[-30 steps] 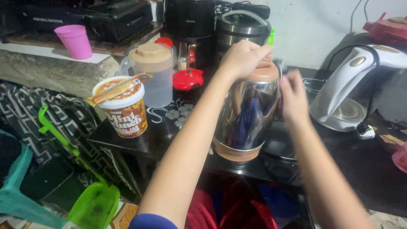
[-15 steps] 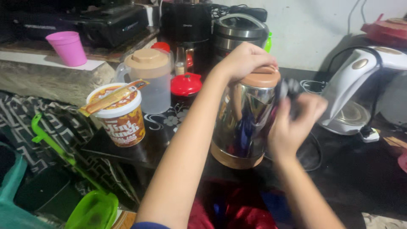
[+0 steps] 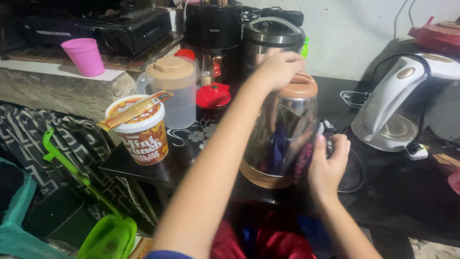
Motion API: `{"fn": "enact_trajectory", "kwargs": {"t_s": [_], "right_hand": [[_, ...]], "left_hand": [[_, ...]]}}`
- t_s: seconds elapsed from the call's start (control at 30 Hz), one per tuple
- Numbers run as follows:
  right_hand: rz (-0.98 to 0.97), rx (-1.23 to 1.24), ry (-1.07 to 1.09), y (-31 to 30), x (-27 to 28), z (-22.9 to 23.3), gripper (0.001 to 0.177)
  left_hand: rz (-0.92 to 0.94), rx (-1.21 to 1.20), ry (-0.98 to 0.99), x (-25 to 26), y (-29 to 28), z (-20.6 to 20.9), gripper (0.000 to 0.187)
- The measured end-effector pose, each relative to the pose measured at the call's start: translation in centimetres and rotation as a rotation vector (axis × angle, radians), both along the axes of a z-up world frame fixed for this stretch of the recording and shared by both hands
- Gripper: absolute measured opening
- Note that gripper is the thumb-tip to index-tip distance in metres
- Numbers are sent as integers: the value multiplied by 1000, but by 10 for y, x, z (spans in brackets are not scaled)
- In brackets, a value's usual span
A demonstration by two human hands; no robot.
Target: The person wipes an electric kettle with a patterned cloth, turning the kettle to clean its body, lid and handle, and briefly wipes a red lid on the table. They set the kettle on its base and continue wiping its exterior throughout the clip.
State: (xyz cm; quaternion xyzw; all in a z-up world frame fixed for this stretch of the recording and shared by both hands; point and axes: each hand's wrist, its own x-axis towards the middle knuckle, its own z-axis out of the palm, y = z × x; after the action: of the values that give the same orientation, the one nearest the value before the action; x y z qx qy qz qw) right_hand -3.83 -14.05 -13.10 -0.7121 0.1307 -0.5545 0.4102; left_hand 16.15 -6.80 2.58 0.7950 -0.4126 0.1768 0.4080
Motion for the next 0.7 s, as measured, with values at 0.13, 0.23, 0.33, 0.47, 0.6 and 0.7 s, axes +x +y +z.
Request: {"fn": "enact_trajectory", "kwargs": {"t_s": [0.13, 0.23, 0.33, 0.47, 0.6, 0.7], "right_hand": [[-11, -243, -75, 27, -7, 18, 26], [-70, -345, -175, 38, 0, 27, 28], [-16, -518, -123, 44, -7, 18, 50], [-40, -572, 95, 48, -13, 3, 82], [68, -335, 207, 48, -12, 1, 73], [16, -385, 162, 49, -11, 13, 66]], "left_hand": [[344, 442, 160, -42, 12, 40, 55], [335, 674, 243, -73, 5, 71, 53], [372, 658, 230, -83, 8, 67, 51], [317, 357, 45, -66, 25, 42, 43], [221, 244, -77, -48, 31, 30, 48], [138, 154, -35, -42, 35, 29, 47]]}}
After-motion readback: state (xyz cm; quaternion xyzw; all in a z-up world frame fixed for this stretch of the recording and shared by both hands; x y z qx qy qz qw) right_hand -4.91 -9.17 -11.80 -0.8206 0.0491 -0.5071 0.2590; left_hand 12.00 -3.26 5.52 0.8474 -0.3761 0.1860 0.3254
